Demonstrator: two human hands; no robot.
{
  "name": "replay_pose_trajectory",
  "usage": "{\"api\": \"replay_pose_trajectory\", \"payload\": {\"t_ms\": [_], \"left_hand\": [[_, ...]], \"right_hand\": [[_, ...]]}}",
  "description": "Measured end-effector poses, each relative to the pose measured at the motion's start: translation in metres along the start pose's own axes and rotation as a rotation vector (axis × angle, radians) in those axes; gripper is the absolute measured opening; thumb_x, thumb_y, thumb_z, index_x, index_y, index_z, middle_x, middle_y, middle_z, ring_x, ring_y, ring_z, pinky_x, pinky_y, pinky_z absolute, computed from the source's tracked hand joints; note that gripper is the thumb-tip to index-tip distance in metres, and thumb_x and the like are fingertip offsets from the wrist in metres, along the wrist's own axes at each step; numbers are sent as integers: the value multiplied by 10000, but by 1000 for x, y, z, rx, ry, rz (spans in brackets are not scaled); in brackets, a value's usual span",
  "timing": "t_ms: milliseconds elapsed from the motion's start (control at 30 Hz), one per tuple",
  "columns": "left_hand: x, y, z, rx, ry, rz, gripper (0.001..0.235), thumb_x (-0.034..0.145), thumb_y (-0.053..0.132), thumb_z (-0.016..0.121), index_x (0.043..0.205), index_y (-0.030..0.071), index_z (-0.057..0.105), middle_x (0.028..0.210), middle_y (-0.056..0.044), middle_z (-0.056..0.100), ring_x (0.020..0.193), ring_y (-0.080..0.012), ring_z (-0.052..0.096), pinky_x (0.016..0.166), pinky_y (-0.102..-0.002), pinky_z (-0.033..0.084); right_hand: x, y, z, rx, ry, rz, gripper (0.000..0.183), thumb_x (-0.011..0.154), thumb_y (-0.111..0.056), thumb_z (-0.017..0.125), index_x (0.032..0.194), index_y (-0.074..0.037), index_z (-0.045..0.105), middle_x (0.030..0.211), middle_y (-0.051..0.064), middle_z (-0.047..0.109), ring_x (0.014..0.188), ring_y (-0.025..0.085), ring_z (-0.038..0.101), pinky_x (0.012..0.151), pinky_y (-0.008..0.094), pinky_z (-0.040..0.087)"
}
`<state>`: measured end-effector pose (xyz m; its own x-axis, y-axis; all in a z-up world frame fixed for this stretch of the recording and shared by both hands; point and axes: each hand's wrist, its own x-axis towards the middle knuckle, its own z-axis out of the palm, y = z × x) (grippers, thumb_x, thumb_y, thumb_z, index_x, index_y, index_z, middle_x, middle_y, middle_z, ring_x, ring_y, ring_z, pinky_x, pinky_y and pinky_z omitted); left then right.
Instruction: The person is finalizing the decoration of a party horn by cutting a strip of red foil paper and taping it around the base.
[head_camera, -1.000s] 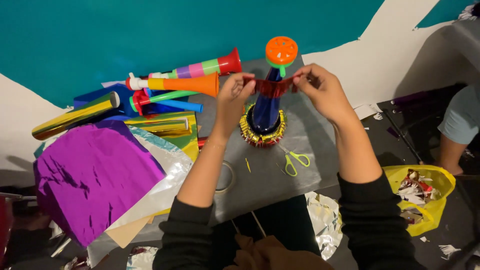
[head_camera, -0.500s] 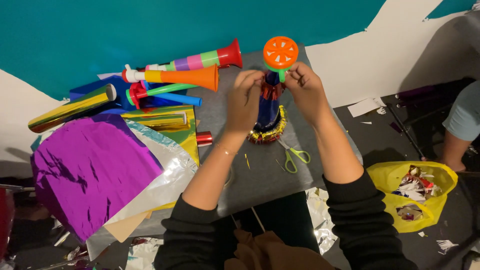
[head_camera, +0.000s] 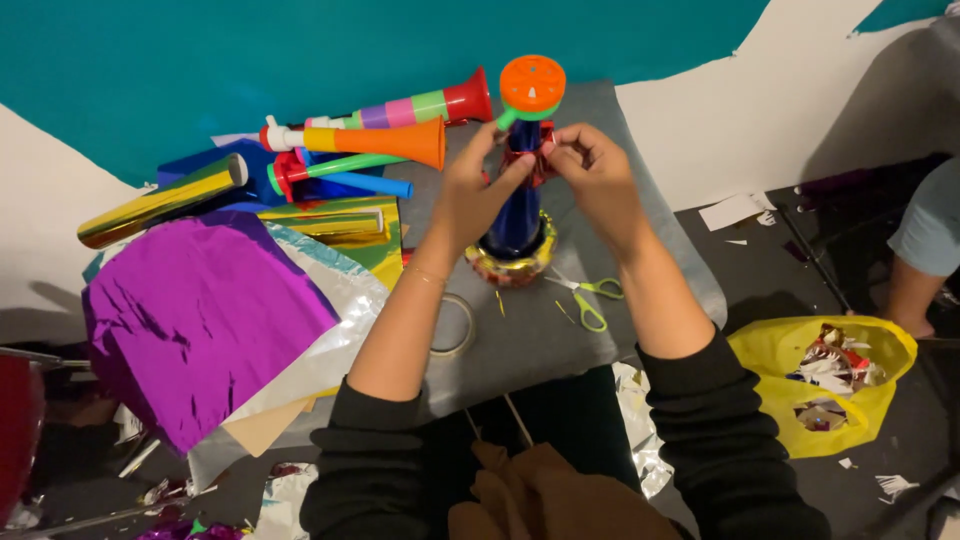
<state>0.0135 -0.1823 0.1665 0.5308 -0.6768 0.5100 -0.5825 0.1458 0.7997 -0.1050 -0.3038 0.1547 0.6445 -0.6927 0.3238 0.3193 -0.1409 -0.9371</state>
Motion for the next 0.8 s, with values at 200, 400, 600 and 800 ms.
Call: {"api": "replay_pose_trajectory", "payload": {"t_ms": [200,400,600,800], "left_hand": [[-5,7,-9,135,106,219,386,933,335,824,1221,103,715,1235,-107,688,1176,-305,675,1025,-371,527],[-2,-26,-18,76,21,101,491,938,319,841,1365,156,662,1313,-56,657,1214,-268,662,987,-382,564],[-7,-13,-14,-35,60,106,621,886,261,885,1406,108,581,1243,-153,717,1198,-323,664,987,-448,552],[-12,7,-22,-57,26,96,457,929,264,828,1314,92,651,1181,-140,750,1169,-311,685,1001,-423,546]], "right_hand": [[-9,14,7,-32,6,-29,69,962,-36,704,1015,-53,664,1036,61,706,841,67,674,762,201,548],[-10,0,13,-295,41,-193,580,934,-199,875,1370,-92,508,1322,129,574,1164,263,594,908,349,505],[-14,-5,24,-304,100,-197,276,909,-181,826,1091,-108,632,1002,55,718,983,164,692,814,270,517],[-21,-16,27,-451,119,-386,162,931,-217,849,986,-142,717,1059,-1,653,1017,164,637,820,261,508]]}}
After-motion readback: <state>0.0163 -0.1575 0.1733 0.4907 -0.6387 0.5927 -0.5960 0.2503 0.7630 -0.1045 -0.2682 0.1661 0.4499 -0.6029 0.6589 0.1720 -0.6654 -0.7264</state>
